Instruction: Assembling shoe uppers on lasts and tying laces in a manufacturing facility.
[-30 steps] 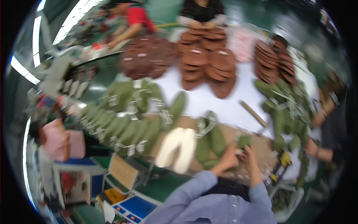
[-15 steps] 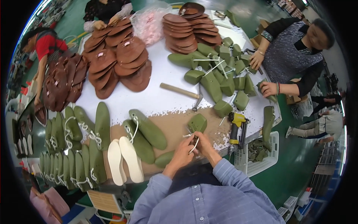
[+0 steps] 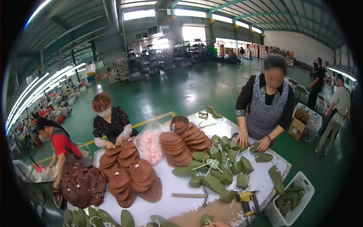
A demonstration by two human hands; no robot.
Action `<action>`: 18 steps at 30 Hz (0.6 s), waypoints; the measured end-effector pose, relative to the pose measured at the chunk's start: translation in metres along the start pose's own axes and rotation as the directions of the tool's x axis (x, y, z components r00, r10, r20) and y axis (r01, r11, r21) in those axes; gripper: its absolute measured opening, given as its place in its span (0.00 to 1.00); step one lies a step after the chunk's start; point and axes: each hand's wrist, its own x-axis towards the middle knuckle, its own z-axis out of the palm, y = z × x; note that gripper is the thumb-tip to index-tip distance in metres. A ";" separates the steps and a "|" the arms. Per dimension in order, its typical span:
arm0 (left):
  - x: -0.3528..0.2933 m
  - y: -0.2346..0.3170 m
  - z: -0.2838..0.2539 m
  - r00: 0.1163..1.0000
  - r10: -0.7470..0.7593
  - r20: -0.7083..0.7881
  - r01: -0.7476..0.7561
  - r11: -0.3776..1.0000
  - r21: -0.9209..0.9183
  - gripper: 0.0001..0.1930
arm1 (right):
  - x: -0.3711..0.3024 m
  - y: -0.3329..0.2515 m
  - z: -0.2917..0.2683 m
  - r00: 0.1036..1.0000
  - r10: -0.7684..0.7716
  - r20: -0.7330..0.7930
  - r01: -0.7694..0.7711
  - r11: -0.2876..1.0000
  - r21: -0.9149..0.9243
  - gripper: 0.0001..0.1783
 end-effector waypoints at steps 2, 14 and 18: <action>-0.006 0.019 0.000 1.000 -0.002 -0.018 0.003 0.999 0.034 0.17 | -0.005 -0.007 0.000 0.994 -0.110 -0.027 0.110 0.994 0.007 0.15; -0.040 0.141 -0.006 0.950 0.286 0.123 -0.284 0.631 0.722 0.13 | -0.031 -0.082 0.010 0.846 -0.454 0.280 0.532 0.679 -0.506 0.26; -0.054 0.156 0.026 0.946 0.122 -0.300 -0.120 0.992 0.027 0.15 | -0.021 -0.083 -0.015 0.917 -0.377 -0.131 0.393 0.912 0.122 0.14</action>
